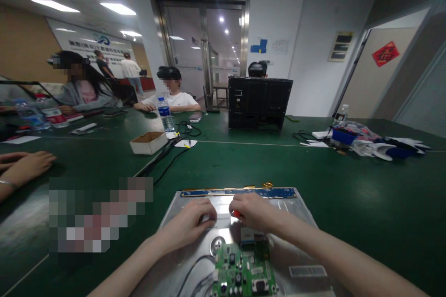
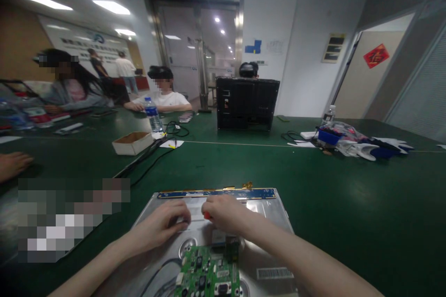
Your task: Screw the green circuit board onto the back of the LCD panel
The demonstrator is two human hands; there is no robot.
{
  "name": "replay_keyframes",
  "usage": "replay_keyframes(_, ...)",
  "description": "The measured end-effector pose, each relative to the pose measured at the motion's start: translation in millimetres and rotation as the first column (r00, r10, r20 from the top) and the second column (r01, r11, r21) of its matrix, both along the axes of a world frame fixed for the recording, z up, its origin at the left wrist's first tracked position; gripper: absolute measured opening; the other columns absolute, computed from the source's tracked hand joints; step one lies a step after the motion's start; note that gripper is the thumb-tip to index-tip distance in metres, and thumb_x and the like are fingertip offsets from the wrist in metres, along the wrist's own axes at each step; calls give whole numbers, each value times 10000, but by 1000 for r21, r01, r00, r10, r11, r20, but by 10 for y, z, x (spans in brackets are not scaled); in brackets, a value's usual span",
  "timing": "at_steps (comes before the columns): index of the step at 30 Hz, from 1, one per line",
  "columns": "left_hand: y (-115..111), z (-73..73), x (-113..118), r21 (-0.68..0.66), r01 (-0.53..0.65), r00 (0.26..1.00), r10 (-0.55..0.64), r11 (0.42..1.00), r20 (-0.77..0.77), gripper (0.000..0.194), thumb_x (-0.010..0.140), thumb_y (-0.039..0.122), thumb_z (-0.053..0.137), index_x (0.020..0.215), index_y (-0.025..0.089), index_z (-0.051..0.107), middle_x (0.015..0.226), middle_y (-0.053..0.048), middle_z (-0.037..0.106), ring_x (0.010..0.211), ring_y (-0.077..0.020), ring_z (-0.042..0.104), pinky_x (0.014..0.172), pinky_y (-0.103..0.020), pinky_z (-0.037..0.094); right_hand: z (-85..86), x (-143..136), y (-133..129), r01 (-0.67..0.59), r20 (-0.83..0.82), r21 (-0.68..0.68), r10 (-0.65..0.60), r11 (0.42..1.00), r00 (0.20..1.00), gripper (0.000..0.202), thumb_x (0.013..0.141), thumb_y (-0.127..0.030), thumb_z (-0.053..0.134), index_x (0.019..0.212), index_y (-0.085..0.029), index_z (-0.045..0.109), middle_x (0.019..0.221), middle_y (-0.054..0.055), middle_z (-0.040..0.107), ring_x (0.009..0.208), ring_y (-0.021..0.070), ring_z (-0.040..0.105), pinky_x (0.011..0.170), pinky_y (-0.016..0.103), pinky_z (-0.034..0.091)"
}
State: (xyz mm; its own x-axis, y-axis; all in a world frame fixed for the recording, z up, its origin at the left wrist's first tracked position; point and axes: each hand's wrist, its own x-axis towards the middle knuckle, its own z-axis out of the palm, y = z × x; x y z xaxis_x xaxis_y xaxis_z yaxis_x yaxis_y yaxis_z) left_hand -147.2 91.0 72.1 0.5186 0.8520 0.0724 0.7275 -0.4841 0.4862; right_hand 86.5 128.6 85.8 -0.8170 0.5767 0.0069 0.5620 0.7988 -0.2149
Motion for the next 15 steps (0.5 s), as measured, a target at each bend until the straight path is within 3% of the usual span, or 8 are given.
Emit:
replay_keyframes(6, -6, -21, -30, 13, -8, 1000, 8, 1000, 13, 112, 846, 171, 575, 880, 200, 679, 901, -40, 670, 851, -218, 607, 814, -315, 433, -30, -317, -8, -136, 67, -10, 137, 991, 988, 115, 902, -145, 625, 973, -122, 712, 987, 113, 718, 837, 204, 650, 659, 269, 408)
replay_keyframes(10, 5, -38, -40, 24, 3, 1000, -4, 1000, 24, 111, 884, 214, 553, 875, 192, 662, 905, -44, 663, 860, -223, 599, 837, -326, 432, 74, -341, -95, -175, 63, -5, 175, 985, 983, 201, 912, -184, 612, 1081, -114, 698, 1098, 148, 705, 890, 235, 659, 668, 293, 420)
replay_keyframes(13, 23, -60, -50, 29, 26, 999, -27, 999, 28, 140, 895, 263, 554, 817, 191, 645, 845, -29, 644, 811, -215, 589, 782, -303, 431, 162, -415, -201, -269, 40, -36, 270, 963, 962, 242, 957, -198, 566, 1166, -185, 686, 1218, 109, 682, 993, 227, 645, 704, 290, 422)
replay_keyframes(15, 36, -72, -57, 34, 36, 999, -37, 999, 31, 125, 871, 268, 573, 796, 192, 638, 823, -21, 633, 782, -207, 581, 754, -293, 428, 180, -510, -252, -366, 50, -102, 372, 925, 927, 183, 939, -221, 622, 1095, -204, 717, 1120, 55, 723, 956, 202, 650, 676, 265, 412)
